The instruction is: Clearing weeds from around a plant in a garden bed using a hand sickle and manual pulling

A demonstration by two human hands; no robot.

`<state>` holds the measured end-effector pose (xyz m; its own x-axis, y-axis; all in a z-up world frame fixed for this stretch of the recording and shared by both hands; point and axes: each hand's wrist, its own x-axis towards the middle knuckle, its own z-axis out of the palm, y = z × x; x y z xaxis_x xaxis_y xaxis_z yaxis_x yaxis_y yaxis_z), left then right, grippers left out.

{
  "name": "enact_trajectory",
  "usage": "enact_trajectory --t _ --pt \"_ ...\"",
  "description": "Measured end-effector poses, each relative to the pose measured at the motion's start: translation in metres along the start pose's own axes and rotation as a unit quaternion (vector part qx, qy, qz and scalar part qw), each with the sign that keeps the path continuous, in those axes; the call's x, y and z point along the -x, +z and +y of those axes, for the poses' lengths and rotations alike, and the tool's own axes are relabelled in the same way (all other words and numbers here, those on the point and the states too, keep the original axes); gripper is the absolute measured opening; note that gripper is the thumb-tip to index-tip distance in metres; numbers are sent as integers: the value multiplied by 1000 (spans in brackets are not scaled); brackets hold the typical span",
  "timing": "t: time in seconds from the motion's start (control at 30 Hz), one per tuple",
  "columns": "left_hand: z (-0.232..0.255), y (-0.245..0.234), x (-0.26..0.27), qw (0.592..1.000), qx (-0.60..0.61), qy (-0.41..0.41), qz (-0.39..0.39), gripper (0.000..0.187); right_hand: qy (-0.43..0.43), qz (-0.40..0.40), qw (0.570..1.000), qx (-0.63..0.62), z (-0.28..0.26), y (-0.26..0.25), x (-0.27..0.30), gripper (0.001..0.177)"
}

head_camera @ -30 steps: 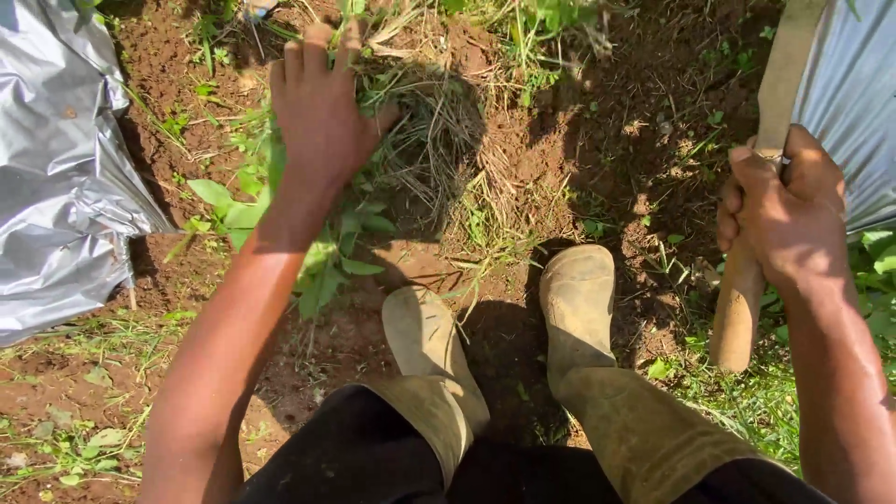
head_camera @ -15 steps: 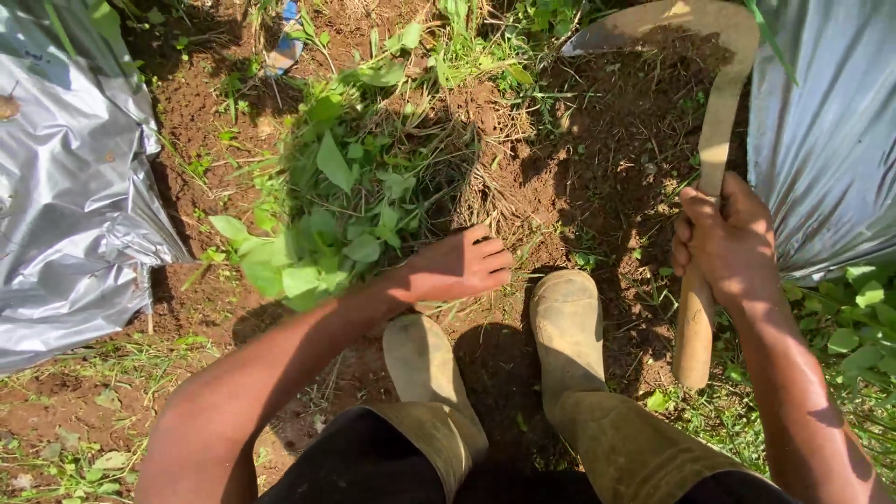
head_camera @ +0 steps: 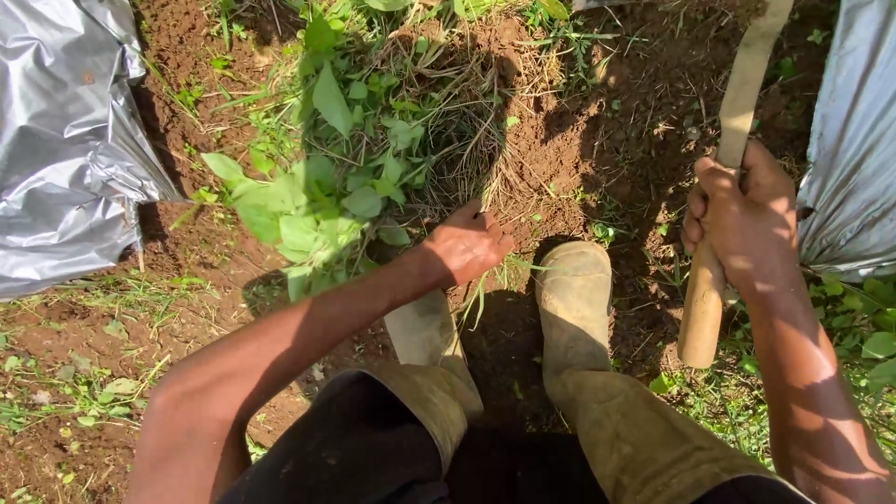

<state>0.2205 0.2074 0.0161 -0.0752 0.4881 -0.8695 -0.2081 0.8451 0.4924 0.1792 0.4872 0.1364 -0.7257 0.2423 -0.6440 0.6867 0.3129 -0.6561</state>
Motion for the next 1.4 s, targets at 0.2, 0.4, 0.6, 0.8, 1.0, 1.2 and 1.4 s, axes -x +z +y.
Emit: enact_trajectory --t 0.2,0.4,0.6,0.8,1.0,1.2,1.4 --pt "-49 29 -21 867 -450 171 129 66 -1 -9 998 56 2 -8 0 13" --pt "-23 -19 58 836 -296 182 425 31 19 -27 999 -6 -2 -4 -45 7" --pt "35 -30 130 816 -198 210 500 51 -20 -58 998 -34 -4 5 -50 7" --pt "65 33 125 920 -363 123 -84 89 40 -42 997 -55 -27 4 -49 9" --pt "39 63 75 677 -712 185 -34 107 27 -55 998 4 -14 -2 -28 17" --pt "-29 47 24 604 -762 192 137 96 140 46 971 187 9 -11 64 14" --pt "-47 47 18 570 -778 175 197 72 -66 338 933 104 197 -2 241 30"
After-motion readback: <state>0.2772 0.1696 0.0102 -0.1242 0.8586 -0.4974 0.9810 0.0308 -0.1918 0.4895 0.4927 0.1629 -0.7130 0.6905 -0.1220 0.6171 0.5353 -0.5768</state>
